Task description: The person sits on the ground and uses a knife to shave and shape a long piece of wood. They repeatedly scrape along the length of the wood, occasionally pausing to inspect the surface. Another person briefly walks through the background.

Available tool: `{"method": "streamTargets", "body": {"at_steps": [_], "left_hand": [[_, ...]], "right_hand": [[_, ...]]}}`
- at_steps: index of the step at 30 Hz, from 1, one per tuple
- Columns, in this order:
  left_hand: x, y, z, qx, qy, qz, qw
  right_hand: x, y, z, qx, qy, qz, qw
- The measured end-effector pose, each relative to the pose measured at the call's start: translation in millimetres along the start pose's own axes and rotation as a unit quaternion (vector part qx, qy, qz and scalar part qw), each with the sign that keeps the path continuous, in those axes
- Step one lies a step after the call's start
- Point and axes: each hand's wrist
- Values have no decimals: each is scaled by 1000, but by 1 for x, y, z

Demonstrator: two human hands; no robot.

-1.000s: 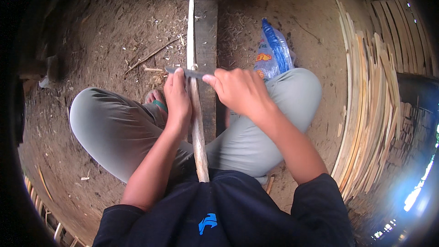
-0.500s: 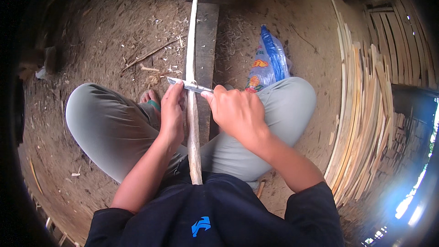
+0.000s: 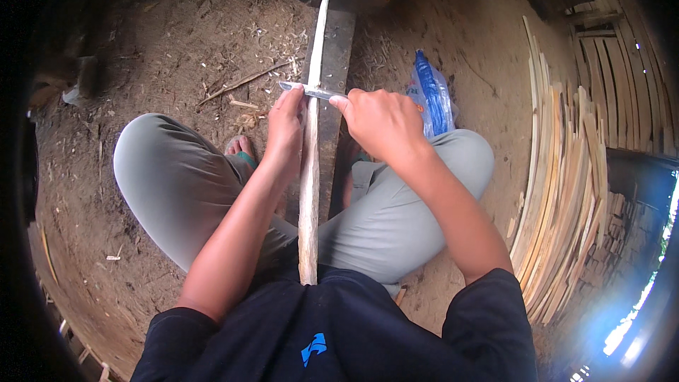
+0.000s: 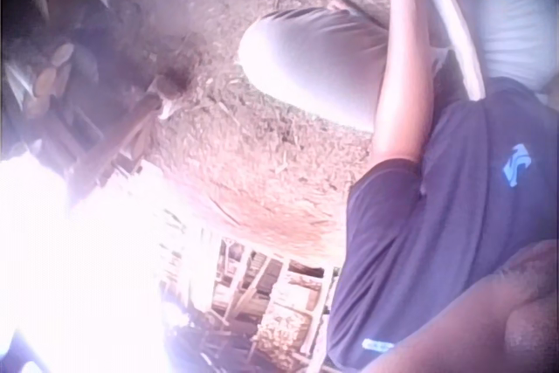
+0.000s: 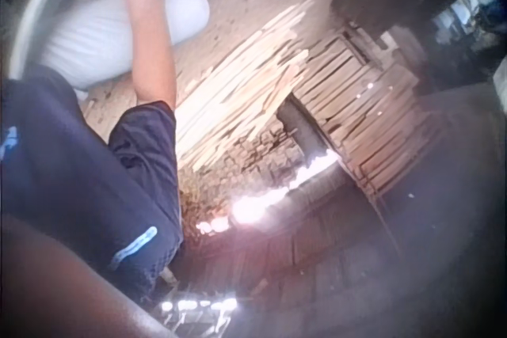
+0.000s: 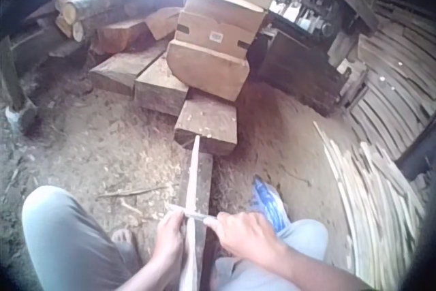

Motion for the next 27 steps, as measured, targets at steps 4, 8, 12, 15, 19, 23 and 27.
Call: {"method": "streamTargets", "body": {"at_steps": [4,8,12,15,19,23,27], "left_hand": [[21,-7,-7,-29,43,13,999],[51,-16,-11,-70,53,10,996],[53,-23,-19,-116,46,-10,992],[52,-18,-15,-123,57,3,991],[48,-14,-18,-137,96,12,986],[45,-10,-13,-172,78,23,982],[37,-15,-20,-193,112,24,975]], "right_hand": [[9,-8,2,-42,-25,-45,998],[36,-4,1,-88,-25,-88,992],[51,10,4,-116,-6,-78,990],[49,13,3,-104,-15,-50,993],[45,20,4,-102,-21,-16,994],[41,20,5,-97,-20,-14,995],[40,24,3,-94,-18,-2,995]]}}
Point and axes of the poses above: each hand's wrist, its own x-axis away from the middle knuckle, its own y-axis out of the palm, z = x × y, and after that the axes turned 9 degrees about x, right-handed
